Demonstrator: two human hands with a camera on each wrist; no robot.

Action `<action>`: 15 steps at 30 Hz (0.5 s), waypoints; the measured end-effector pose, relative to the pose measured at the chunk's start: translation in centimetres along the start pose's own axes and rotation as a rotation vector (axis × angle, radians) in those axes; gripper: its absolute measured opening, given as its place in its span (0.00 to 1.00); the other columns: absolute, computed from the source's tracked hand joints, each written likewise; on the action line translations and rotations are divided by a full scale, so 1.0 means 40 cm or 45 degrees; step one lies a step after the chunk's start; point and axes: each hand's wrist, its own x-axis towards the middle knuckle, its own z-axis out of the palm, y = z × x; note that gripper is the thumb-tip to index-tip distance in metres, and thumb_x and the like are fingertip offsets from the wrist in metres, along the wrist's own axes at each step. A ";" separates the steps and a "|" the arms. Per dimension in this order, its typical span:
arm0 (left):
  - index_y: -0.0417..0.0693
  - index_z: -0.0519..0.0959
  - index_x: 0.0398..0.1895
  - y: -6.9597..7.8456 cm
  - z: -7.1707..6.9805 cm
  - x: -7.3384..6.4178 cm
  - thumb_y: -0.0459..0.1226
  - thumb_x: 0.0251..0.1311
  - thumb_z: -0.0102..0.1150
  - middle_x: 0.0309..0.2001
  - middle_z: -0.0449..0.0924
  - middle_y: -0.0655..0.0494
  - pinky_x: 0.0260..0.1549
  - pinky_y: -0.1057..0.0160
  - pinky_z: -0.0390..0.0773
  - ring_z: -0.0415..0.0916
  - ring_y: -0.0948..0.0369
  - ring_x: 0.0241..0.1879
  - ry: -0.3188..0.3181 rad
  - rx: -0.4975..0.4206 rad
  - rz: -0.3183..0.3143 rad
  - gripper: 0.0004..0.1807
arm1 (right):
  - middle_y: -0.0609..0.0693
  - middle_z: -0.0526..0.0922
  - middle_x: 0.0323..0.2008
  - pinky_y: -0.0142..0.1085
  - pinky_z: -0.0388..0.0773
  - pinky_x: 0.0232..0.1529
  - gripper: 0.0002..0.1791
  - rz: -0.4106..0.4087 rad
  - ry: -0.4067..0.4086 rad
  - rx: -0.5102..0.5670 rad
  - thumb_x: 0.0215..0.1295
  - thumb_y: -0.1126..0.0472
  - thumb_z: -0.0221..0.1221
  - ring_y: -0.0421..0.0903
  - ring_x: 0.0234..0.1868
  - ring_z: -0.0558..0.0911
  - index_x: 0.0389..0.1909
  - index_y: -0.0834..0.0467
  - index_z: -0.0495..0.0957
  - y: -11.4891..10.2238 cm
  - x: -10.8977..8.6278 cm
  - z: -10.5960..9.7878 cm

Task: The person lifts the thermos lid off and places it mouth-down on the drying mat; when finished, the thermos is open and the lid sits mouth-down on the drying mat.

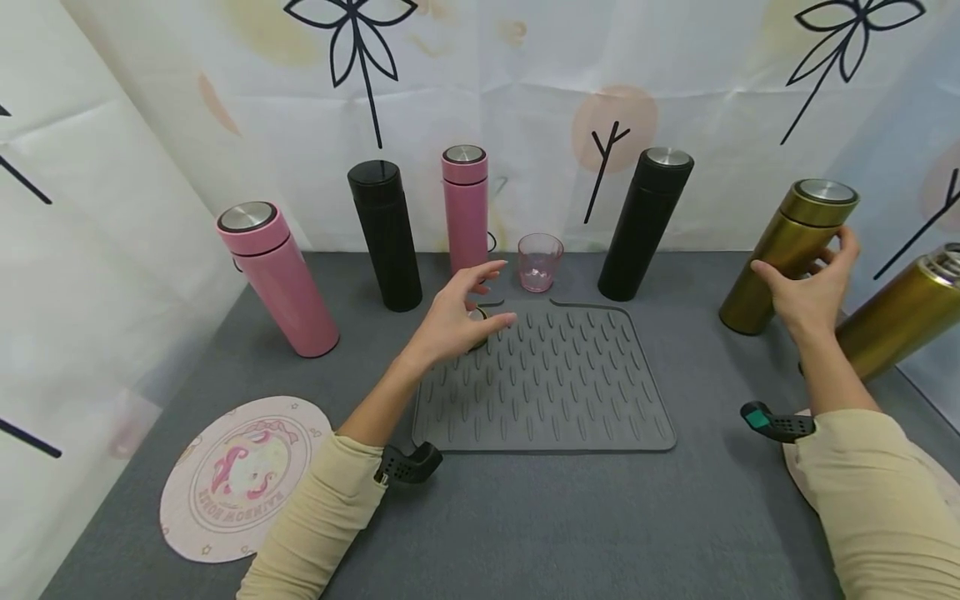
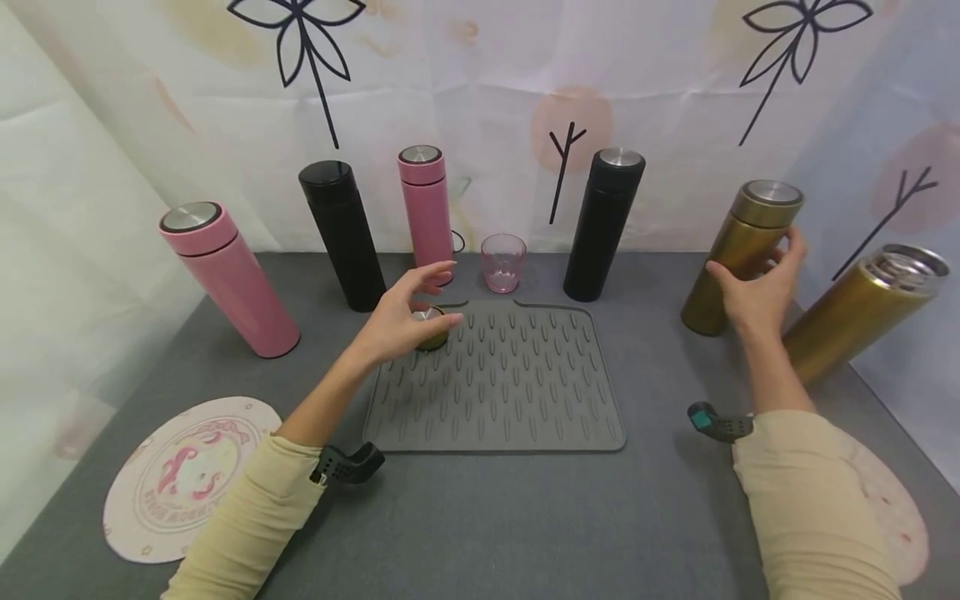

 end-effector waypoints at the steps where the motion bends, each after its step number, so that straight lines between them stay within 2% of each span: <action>1: 0.47 0.63 0.69 0.000 0.000 0.000 0.38 0.58 0.66 0.61 0.67 0.48 0.51 0.53 0.70 0.68 0.53 0.54 -0.002 -0.001 0.000 0.37 | 0.40 0.54 0.68 0.36 0.60 0.61 0.48 -0.013 0.014 0.006 0.57 0.54 0.65 0.44 0.62 0.63 0.71 0.36 0.44 0.001 -0.001 0.002; 6: 0.50 0.64 0.69 0.003 0.000 -0.001 0.38 0.57 0.67 0.61 0.67 0.50 0.50 0.54 0.71 0.68 0.55 0.54 -0.016 0.001 0.005 0.36 | 0.39 0.57 0.67 0.33 0.60 0.61 0.48 -0.149 0.043 0.012 0.54 0.58 0.68 0.40 0.63 0.62 0.71 0.40 0.51 0.002 -0.009 0.008; 12: 0.49 0.64 0.69 0.004 0.005 -0.002 0.37 0.57 0.67 0.60 0.67 0.50 0.51 0.52 0.71 0.68 0.56 0.54 -0.046 -0.014 0.028 0.36 | 0.47 0.64 0.64 0.37 0.63 0.62 0.47 -0.228 0.024 0.007 0.52 0.59 0.68 0.43 0.61 0.68 0.70 0.38 0.52 0.009 -0.032 0.007; 15: 0.48 0.64 0.69 0.002 0.009 -0.002 0.37 0.57 0.67 0.61 0.67 0.49 0.52 0.51 0.70 0.68 0.55 0.55 -0.061 -0.029 0.041 0.36 | 0.50 0.69 0.61 0.37 0.66 0.60 0.47 -0.305 0.043 0.011 0.50 0.61 0.70 0.44 0.58 0.72 0.69 0.38 0.55 0.014 -0.051 0.009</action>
